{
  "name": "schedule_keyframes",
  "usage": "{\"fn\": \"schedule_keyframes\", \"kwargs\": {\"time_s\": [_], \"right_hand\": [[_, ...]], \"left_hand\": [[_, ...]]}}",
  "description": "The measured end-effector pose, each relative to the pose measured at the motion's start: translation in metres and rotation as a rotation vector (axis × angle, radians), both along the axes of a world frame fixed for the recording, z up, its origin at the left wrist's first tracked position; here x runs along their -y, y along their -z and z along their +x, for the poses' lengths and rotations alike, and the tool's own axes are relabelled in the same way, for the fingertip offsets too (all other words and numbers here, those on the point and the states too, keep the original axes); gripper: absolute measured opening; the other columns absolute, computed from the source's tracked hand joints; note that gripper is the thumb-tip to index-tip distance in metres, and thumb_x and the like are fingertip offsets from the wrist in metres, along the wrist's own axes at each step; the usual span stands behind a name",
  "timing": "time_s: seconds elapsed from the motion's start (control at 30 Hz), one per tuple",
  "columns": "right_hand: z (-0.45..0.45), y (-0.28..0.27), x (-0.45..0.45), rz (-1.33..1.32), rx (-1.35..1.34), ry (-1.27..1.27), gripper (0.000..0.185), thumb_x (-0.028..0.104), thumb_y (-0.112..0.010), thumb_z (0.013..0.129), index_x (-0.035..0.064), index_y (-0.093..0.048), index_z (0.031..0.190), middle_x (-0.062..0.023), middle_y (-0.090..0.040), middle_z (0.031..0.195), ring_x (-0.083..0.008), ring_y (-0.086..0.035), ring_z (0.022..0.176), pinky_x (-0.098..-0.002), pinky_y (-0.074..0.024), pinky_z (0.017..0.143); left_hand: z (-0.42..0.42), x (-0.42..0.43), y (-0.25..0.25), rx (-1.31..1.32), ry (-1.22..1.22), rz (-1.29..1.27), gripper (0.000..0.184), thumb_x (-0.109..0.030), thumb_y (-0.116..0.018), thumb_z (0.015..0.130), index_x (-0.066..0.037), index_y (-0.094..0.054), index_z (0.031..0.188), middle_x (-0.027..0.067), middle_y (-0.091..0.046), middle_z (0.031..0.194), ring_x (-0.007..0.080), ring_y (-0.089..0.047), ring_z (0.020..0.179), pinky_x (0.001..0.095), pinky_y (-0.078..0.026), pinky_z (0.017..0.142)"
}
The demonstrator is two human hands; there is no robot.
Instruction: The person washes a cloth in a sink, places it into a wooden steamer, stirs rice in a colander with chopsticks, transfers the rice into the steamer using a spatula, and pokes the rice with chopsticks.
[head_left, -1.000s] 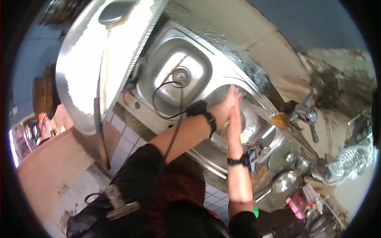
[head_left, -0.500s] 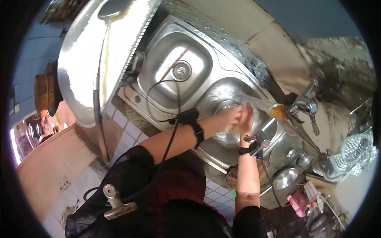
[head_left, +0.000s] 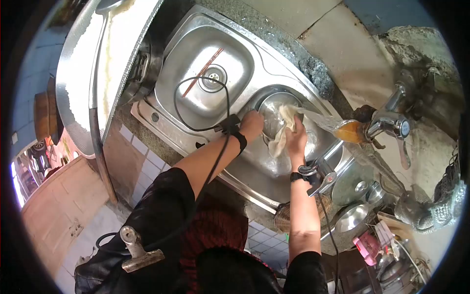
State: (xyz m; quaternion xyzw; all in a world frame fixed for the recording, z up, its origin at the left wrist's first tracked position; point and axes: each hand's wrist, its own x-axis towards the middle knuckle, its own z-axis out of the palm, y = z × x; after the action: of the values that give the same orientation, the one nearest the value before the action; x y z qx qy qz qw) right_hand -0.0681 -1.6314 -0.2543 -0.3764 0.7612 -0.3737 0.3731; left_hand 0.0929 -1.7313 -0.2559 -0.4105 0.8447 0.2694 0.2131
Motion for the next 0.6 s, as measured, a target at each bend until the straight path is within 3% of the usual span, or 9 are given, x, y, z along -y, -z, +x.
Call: {"fn": "schedule_keyframes", "kwargs": {"time_s": [0.17, 0.2, 0.27, 0.37, 0.47, 0.5, 0.53, 0.57, 0.6], "right_hand": [[0.033, 0.046, 0.029, 0.123, -0.657, -0.159, 0.059, 0.005, -0.059, 0.077, 0.0006, -0.043, 0.133, -0.0245, -0.053, 0.124, -0.0389, -0.049, 0.117, -0.0437, -0.0398, 0.098], [0.043, 0.045, 0.029, 0.05, -0.564, -0.358, 0.055, 0.003, -0.055, 0.076, 0.002, -0.046, 0.13, -0.0238, -0.054, 0.121, -0.0397, -0.051, 0.112, -0.0437, -0.0414, 0.096], [0.042, 0.049, 0.029, -0.026, -0.468, -0.554, 0.052, 0.001, -0.051, 0.076, 0.0033, -0.049, 0.128, -0.0232, -0.056, 0.118, -0.0405, -0.053, 0.108, -0.0436, -0.043, 0.093], [0.008, 0.069, 0.021, 0.056, -0.436, -0.319, 0.034, 0.013, -0.057, 0.078, 0.0063, -0.062, 0.11, -0.0175, -0.063, 0.101, -0.0401, -0.056, 0.096, -0.0434, -0.0449, 0.086], [0.026, 0.008, 0.036, 0.144, -0.013, -0.117, 0.02, 0.007, -0.056, 0.079, 0.0042, -0.063, 0.098, -0.0126, -0.066, 0.083, -0.03, -0.063, 0.075, -0.0367, -0.0506, 0.071], [0.03, -0.019, 0.036, 0.14, 0.277, 0.037, 0.018, 0.007, -0.055, 0.08, 0.0044, -0.062, 0.097, -0.0094, -0.064, 0.077, -0.0238, -0.063, 0.067, -0.0331, -0.0511, 0.066], [0.033, -0.046, 0.03, 0.027, 0.721, 0.165, 0.02, 0.005, -0.054, 0.081, 0.003, -0.06, 0.1, -0.0082, -0.063, 0.082, -0.0131, -0.061, 0.07, -0.0266, -0.0498, 0.063], [0.049, -0.098, 0.035, 0.043, 0.877, 0.396, 0.021, 0.006, -0.056, 0.08, 0.0024, -0.057, 0.101, -0.0116, -0.063, 0.087, -0.0149, -0.06, 0.069, -0.0253, -0.0488, 0.064], [0.062, -0.12, 0.031, -0.1, 0.884, 0.429, 0.016, 0.007, -0.056, 0.082, 0.0021, -0.058, 0.097, -0.0112, -0.062, 0.09, -0.0163, -0.06, 0.068, -0.0264, -0.0493, 0.065]], "left_hand": [[0.0, -0.014, 0.086, -0.036, 0.181, 0.131, 0.029, -0.023, -0.064, 0.079, -0.001, -0.064, 0.098, 0.022, -0.064, 0.1, 0.0328, -0.063, 0.091, 0.041, -0.051, 0.079], [-0.015, -0.033, 0.059, -0.105, -0.387, -0.143, 0.035, -0.023, -0.061, 0.08, -0.001, -0.061, 0.107, 0.0193, -0.063, 0.105, 0.0316, -0.062, 0.094, 0.0406, -0.051, 0.079], [-0.02, -0.043, -0.004, -0.174, -0.952, -0.424, 0.042, -0.022, -0.058, 0.08, 0.0, -0.058, 0.116, 0.0167, -0.062, 0.11, 0.0304, -0.062, 0.097, 0.0403, -0.05, 0.078], [0.001, -0.042, -0.035, -0.546, -1.033, 0.079, 0.043, -0.03, -0.056, 0.085, -0.002, -0.054, 0.118, 0.0171, -0.06, 0.111, 0.0346, -0.06, 0.095, 0.0404, -0.049, 0.085], [-0.003, -0.045, 0.007, -0.422, -0.535, 0.325, 0.044, -0.042, -0.054, 0.088, -0.003, -0.056, 0.109, 0.0159, -0.059, 0.108, 0.033, -0.059, 0.096, 0.0398, -0.049, 0.087], [-0.014, -0.025, -0.03, -0.409, -1.151, 0.915, 0.044, -0.044, -0.05, 0.089, -0.006, -0.057, 0.108, 0.0128, -0.06, 0.105, 0.0273, -0.06, 0.094, 0.0368, -0.049, 0.084], [-0.018, -0.02, -0.042, -0.415, -1.431, 1.259, 0.044, -0.045, -0.047, 0.09, -0.007, -0.058, 0.107, 0.0113, -0.061, 0.104, 0.0245, -0.061, 0.093, 0.0354, -0.05, 0.083], [-0.022, -0.014, -0.053, -0.329, -1.749, 1.54, 0.044, -0.047, -0.045, 0.09, -0.008, -0.059, 0.107, 0.0097, -0.061, 0.102, 0.0216, -0.061, 0.092, 0.0339, -0.05, 0.082], [-0.023, -0.016, -0.051, -0.564, -1.698, 1.624, 0.046, -0.051, -0.045, 0.091, -0.009, -0.06, 0.103, 0.0102, -0.062, 0.099, 0.0237, -0.061, 0.092, 0.036, -0.05, 0.084]]}}
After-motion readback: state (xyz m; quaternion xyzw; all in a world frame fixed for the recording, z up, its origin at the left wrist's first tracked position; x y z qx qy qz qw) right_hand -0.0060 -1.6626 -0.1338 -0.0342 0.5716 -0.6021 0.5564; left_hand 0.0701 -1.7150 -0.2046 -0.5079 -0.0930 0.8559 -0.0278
